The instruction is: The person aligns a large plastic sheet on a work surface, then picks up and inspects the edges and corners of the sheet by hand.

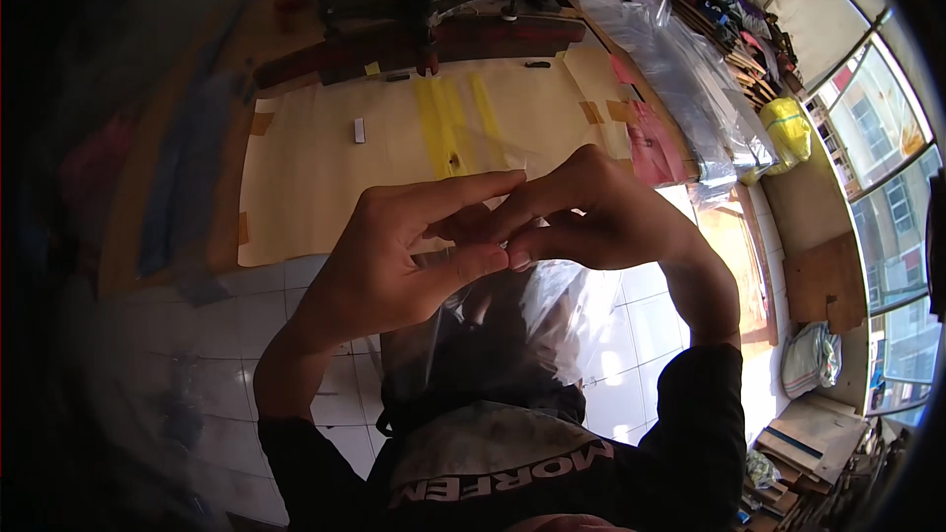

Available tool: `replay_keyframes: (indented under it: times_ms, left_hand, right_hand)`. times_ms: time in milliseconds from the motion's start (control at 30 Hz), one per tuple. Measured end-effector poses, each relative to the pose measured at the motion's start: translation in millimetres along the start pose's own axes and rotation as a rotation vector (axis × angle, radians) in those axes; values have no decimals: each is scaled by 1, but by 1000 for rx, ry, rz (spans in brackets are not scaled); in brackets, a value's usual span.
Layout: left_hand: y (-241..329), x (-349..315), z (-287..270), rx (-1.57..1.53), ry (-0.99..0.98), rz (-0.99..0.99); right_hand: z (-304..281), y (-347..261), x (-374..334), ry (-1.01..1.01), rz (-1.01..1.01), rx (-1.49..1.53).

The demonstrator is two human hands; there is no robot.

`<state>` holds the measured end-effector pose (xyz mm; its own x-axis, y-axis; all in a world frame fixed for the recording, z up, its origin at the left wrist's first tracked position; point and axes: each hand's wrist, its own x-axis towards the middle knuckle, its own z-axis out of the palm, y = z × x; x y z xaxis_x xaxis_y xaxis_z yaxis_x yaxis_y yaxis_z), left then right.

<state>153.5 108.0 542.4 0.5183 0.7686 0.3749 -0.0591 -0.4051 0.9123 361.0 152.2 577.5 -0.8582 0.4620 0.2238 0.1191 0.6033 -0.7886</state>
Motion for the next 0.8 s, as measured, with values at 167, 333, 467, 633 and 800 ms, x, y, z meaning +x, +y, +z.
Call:
replay_keyframes:
  times_ms: [167, 333, 467, 633, 800]
  left_hand:
    - [-3, -4, -19, 281, 96, -70]
    - [-5, -16, -31, 285, 222, -56]
    - [-4, -18, -32, 302, 221, -78]
    - [-9, -17, -44, 313, 198, -145]
    - [6, 10, -47, 724, 136, -442]
  right_hand:
    - [12, 16, -13, 33, 237, 183]
    - [13, 54, -56, 35, 264, 157]
    - [2, 83, -108, 94, 450, 58]
    - [7, 101, -151, 412, 361, 38]
    - [25, 86, -147, 598, 141, 241]
